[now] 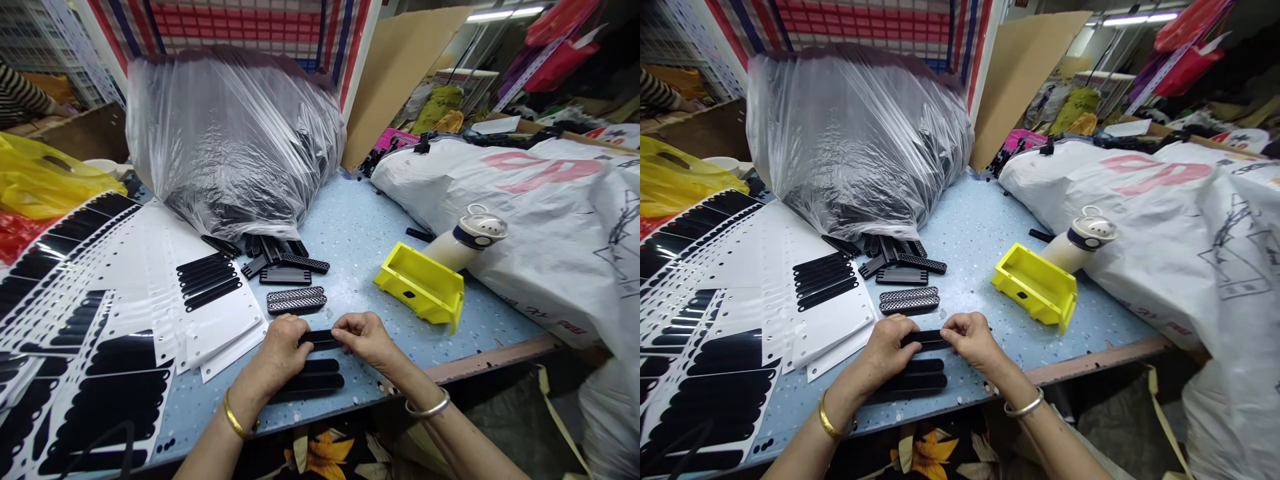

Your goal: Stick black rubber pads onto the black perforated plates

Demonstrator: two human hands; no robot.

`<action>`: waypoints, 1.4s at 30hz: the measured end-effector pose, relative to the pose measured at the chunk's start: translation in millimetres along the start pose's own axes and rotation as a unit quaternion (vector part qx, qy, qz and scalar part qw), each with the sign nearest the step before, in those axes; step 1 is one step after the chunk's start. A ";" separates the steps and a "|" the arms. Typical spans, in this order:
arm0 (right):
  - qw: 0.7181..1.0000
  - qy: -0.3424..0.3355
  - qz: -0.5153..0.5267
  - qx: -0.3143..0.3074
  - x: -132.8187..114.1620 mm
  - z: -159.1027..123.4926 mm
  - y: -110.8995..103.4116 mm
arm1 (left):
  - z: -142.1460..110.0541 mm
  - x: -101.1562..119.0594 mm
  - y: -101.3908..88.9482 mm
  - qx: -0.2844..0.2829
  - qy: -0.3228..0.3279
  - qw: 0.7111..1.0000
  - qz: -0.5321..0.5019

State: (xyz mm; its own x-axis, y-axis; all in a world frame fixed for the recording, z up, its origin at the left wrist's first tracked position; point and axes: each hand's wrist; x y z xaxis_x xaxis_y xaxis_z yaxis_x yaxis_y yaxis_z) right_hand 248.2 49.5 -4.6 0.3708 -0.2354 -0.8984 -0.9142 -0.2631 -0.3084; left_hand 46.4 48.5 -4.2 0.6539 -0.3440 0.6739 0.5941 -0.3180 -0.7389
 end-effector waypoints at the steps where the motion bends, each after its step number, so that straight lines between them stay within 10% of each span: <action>1: 1.000 0.004 0.009 -0.006 -1.6 -1.0 0.6 | 0.0 0.6 -0.2 0.000 -0.003 1.000 0.002; 28: 0.999 0.006 -0.021 -0.040 3.6 -10.1 1.7 | 2.0 -1.7 3.4 0.001 -0.005 1.000 0.013; 36: 0.994 -0.017 -0.107 0.034 1.8 7.6 23.1 | 0.6 -2.3 4.7 0.012 0.003 1.000 0.019; 42: 0.997 0.010 -0.067 -0.033 3.5 -6.9 13.1 | 2.2 -3.1 3.0 0.001 -0.013 1.000 0.006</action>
State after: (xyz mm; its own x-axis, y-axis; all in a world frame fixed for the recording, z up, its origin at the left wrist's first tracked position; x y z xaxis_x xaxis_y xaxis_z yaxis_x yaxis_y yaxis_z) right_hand 238.7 38.8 -9.7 0.4929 -0.2121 -0.8438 -0.8437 -0.3534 -0.4040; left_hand 47.2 50.5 -8.5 0.6729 -0.3249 0.6646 0.5867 -0.3128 -0.7470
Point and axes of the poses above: each hand's wrist, its own z-axis towards the middle knuckle, its own y-axis out of the palm, x = y × z, and after that the axes turned 3 degrees about -x, right-handed
